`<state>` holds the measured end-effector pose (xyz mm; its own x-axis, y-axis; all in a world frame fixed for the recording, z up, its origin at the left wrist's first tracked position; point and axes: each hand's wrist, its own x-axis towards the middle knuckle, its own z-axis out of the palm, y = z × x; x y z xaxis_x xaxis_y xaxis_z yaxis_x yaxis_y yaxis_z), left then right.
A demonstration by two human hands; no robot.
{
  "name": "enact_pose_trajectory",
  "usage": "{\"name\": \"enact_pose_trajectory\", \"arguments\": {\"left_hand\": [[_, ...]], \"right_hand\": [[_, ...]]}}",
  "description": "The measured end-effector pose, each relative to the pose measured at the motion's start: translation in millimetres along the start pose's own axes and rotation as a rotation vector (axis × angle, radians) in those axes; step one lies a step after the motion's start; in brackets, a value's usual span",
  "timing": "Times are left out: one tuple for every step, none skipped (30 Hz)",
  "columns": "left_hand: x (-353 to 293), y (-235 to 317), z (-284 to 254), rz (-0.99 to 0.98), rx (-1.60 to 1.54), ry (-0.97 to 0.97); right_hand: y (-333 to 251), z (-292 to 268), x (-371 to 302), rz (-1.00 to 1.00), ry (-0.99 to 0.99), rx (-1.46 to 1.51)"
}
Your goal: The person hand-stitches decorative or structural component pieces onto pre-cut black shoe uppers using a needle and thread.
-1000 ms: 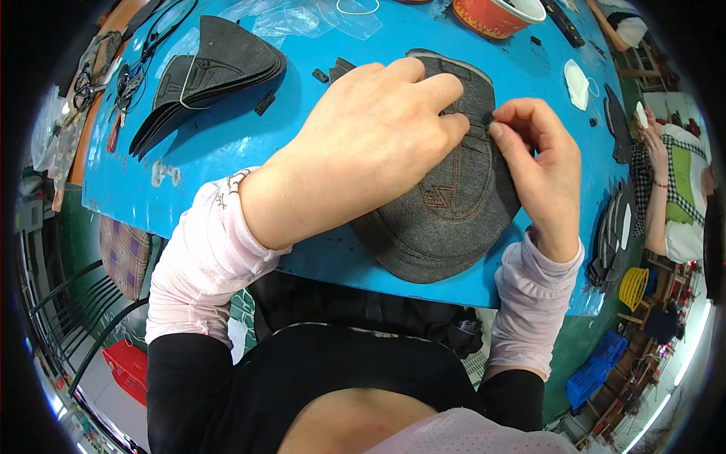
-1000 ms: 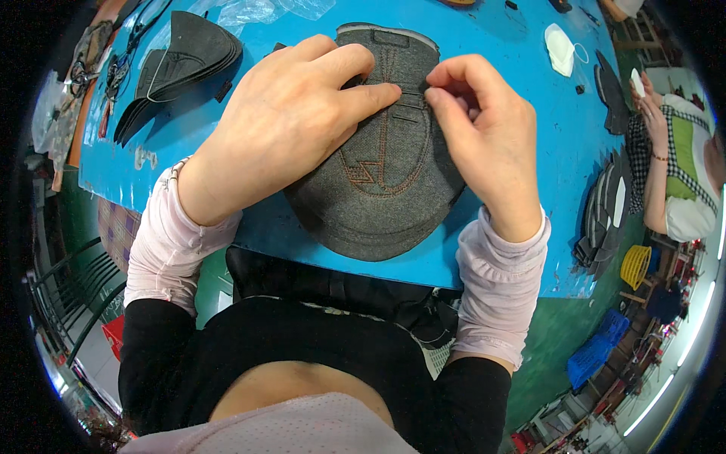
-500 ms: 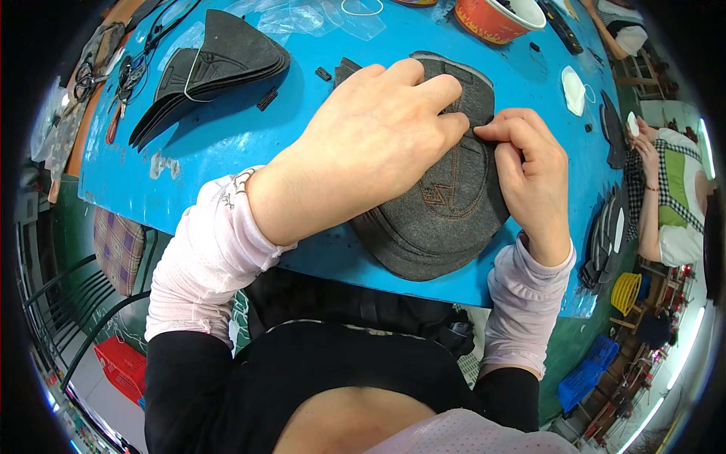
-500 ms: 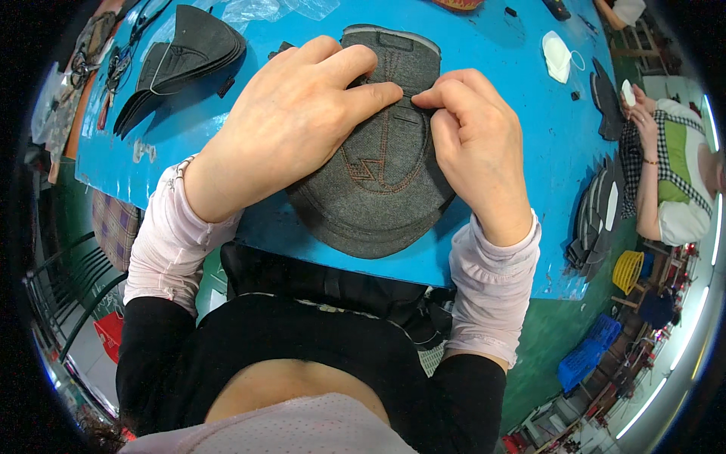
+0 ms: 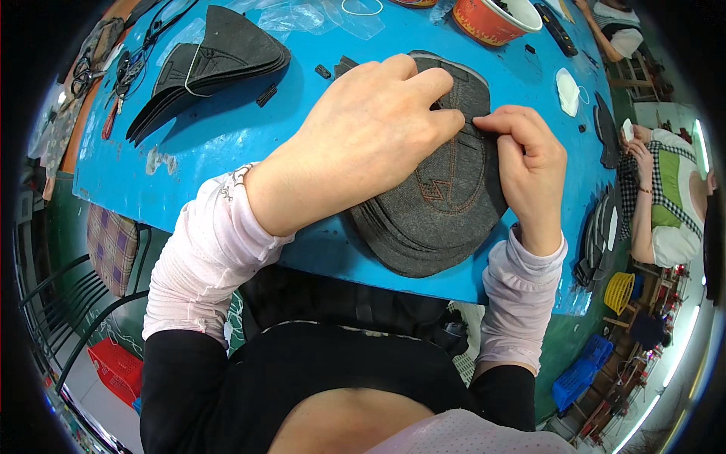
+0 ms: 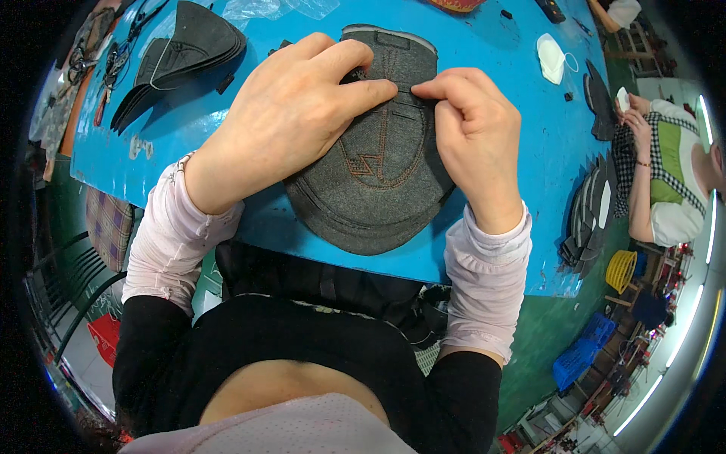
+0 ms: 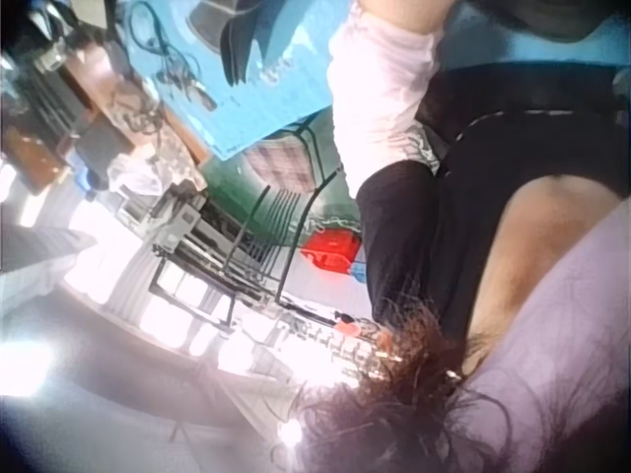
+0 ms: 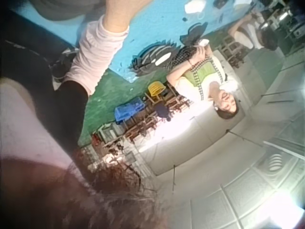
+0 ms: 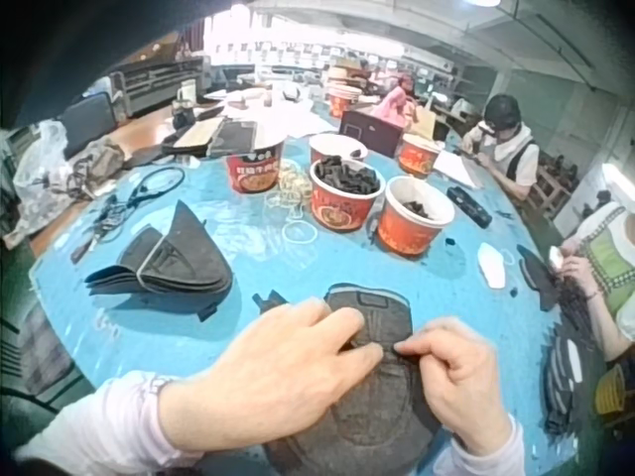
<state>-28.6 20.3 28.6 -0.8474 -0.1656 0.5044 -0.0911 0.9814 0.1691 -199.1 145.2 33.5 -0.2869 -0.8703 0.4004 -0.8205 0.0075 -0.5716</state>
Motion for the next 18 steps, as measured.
{"name": "enact_pose_trajectory", "arguments": {"left_hand": [[0, 0, 0, -0.003, -0.001, -0.002], [1, -1, 1, 0.001, 0.004, 0.001], [1, -2, 1, 0.006, 0.008, 0.004], [0, -6, 2, 0.004, 0.010, 0.010], [-1, -9, 2, -0.001, -0.076, 0.067], [-1, -11, 1, -0.004, -0.161, 0.126], [0, -13, -1, -0.004, -0.158, 0.135], [5, -11, -6, -0.135, -0.540, 0.243], [8, -10, -9, -0.260, -0.936, 0.351], [12, -12, -7, -0.234, -1.247, 0.393], [11, -8, -13, -0.289, -1.274, 0.306], [8, -5, -21, -0.331, -1.295, 0.221], [5, 0, -18, -0.375, -1.353, 0.283], [-1, 1, -16, -0.421, -1.401, 0.349], [-5, -1, -21, -0.491, -1.334, 0.318], [-6, -3, -24, -0.487, -1.385, 0.328], [-6, -1, -17, -0.455, -1.325, 0.459], [-9, -2, -16, -0.448, -1.282, 0.439]], "right_hand": [[-2, 1, 0, -0.048, -0.025, -0.094], [-2, 1, 0, -0.053, -0.026, -0.097], [-2, 2, 0, -0.093, -0.021, -0.138], [-2, 2, 1, -0.134, -0.015, -0.179], [-3, 0, 2, -0.142, -0.017, -0.182], [-3, -4, 3, 0.038, 0.076, 0.122], [-4, -6, 5, 0.219, 0.168, 0.426], [-9, -8, 7, 0.214, 0.168, 0.433], [-21, -12, 9, 0.122, 0.170, 0.480], [-33, -15, 12, 0.028, 0.173, 0.525], [-44, -13, 14, 0.056, 0.115, 0.632], [-50, -8, 17, 0.030, 0.075, 0.652], [-52, 5, 21, 0.006, 0.084, 0.744], [-57, 14, 24, 0.020, 0.048, 0.747], [-62, 17, 27, 0.056, 0.042, 0.790], [-66, 15, 28, 0.111, 0.009, 0.878], [-63, 21, 28, 0.111, 0.008, 0.955], [-64, 22, 27, 0.139, 0.000, 0.956]]}}
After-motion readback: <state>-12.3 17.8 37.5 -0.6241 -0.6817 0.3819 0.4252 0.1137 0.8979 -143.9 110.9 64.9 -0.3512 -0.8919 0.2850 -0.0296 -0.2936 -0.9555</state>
